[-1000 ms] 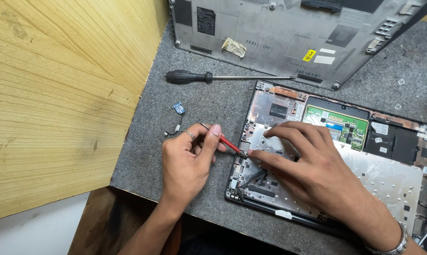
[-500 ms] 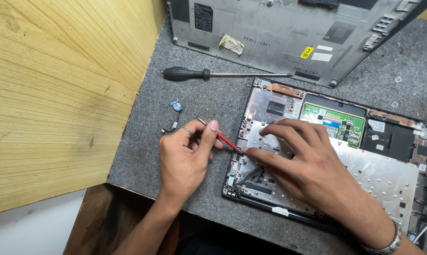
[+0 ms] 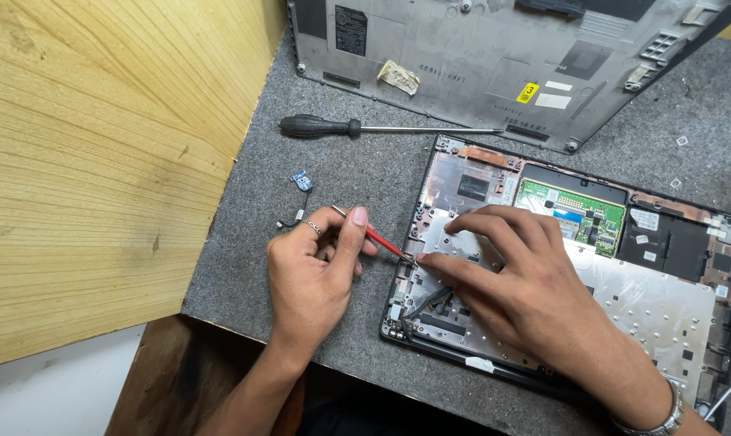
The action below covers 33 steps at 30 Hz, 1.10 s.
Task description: Disassembling and cleaning the internal components of a laptop using a screwdriver and a toothbrush.
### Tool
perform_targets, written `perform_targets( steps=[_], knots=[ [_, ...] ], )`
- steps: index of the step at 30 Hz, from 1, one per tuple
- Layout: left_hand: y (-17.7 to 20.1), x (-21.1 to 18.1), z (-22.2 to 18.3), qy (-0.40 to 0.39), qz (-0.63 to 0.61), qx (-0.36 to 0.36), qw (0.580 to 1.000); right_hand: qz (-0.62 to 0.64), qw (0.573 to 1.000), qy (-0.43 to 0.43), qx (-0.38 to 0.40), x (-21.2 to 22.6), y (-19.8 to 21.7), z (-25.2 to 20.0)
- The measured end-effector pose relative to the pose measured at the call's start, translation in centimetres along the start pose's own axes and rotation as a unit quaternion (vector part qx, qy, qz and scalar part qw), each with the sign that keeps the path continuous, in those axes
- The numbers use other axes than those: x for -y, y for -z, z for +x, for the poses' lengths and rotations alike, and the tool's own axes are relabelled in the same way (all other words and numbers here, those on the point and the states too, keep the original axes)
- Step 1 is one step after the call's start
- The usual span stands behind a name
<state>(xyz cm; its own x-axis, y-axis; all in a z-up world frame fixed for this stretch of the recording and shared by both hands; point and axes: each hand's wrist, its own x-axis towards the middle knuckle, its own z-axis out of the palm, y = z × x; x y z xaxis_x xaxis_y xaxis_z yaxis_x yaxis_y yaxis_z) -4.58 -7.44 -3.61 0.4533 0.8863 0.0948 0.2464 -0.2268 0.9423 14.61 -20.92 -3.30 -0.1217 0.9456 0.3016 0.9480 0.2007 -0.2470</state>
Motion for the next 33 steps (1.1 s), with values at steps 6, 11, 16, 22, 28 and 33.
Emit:
perform_targets(
  steps=[6,11,16,22,28,33],
  knots=[
    [0.04,0.24,-0.04,-0.027,0.012,0.009,1.0,-0.001,1.0,-0.003,-0.001,-0.09,-0.19,0.0],
    [0.08,0.05,-0.1,-0.033,0.022,0.008,0.999,0.002,1.0,-0.009,0.004,-0.15,-0.27,-0.1],
    [0.0,-0.1,-0.12,-0.002,-0.019,0.008,1.0,0.011,1.0,-0.01,0.0,-0.21,-0.23,-0.03],
    [0.03,-0.12,-0.14,0.005,-0.013,0.013,1.0,0.013,1.0,-0.011,0.0,-0.17,-0.28,-0.08],
    [-0.08,-0.15,-0.13,0.006,-0.024,0.013,1.0,0.01,1.0,-0.006,0.002,-0.16,-0.11,-0.01],
    [-0.11,0.02,-0.15,0.002,-0.037,0.012,0.999,0.01,1.0,0.003,-0.007,-0.16,-0.02,0.04]
  ],
)
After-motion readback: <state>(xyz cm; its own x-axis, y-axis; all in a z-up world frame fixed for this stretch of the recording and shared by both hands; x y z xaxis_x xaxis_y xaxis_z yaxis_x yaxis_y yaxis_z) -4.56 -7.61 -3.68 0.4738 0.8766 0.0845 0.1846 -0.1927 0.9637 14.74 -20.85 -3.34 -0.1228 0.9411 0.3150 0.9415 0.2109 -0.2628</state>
